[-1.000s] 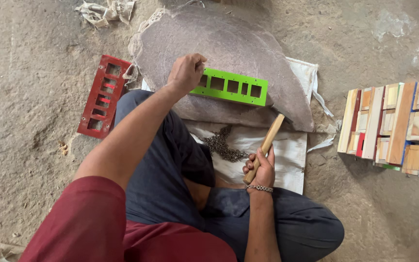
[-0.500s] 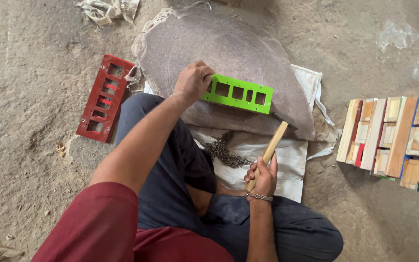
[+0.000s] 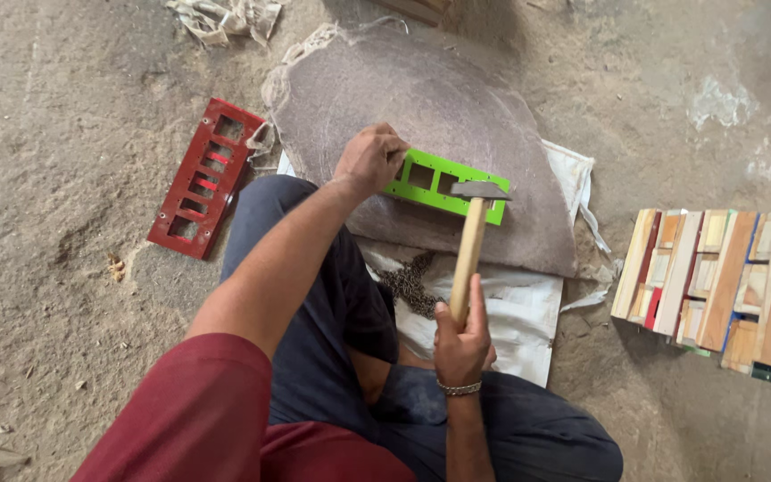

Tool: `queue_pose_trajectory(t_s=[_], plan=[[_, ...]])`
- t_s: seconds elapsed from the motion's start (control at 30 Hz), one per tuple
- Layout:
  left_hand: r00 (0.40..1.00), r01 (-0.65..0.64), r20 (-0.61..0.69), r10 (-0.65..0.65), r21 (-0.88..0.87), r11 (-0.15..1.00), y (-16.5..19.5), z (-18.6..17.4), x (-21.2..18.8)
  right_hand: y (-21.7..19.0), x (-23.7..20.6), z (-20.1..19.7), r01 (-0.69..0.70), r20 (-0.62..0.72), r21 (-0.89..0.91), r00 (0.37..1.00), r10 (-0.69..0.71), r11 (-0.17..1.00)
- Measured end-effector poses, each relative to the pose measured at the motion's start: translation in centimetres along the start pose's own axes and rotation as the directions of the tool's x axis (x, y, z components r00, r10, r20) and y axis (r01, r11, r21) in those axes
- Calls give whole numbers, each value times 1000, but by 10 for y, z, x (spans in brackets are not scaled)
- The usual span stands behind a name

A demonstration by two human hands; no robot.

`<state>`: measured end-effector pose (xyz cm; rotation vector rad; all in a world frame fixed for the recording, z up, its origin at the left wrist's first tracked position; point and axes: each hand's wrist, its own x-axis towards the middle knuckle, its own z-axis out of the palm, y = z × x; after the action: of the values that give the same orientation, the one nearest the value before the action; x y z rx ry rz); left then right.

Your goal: The person sits on the floor and uses a hammer to drive nails into colorful plastic frames placed on a cushion. They assemble the frames into wooden boxes and stack the completed units on the floor.

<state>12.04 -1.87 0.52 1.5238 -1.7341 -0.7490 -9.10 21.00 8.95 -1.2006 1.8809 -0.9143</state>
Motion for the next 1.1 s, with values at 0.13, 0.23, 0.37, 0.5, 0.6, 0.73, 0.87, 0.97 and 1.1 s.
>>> queue_pose_trajectory(t_s=[0.13,0.23,0.37,0.5,0.6,0.73,0.87,0.97,1.1], plan=[[999,-36,-26,35,-33,999,0,-1,0,-18,3,15,302,3,-110,953,-303,947],[1000,-3,-14,2,-33,999,0,-1,0,-29,12,20,316,61,-204,949,-311,927],[997,-50,-60,48,-25,998,0,0,0,-40,23,27,251,93,-265,968,-235,931],[990,-97,-99,97,11,995,1,-1,0,-47,30,33,329,98,-287,944,-315,900],[981,-144,-127,144,8,990,2,-2,0,-52,36,35,254,116,-315,967,-228,915],[988,-116,-108,111,-39,992,6,-5,-1,-54,41,38,262,106,-334,965,-240,905],[984,-126,-130,120,-41,991,8,-7,-1,-51,45,41,265,139,-329,963,-231,906],[992,-62,-112,55,-65,996,8,-7,0,-48,47,43,322,139,-356,947,-291,877],[994,-20,-107,11,-78,997,5,-4,1,-44,50,44,265,152,-395,963,-222,879]])
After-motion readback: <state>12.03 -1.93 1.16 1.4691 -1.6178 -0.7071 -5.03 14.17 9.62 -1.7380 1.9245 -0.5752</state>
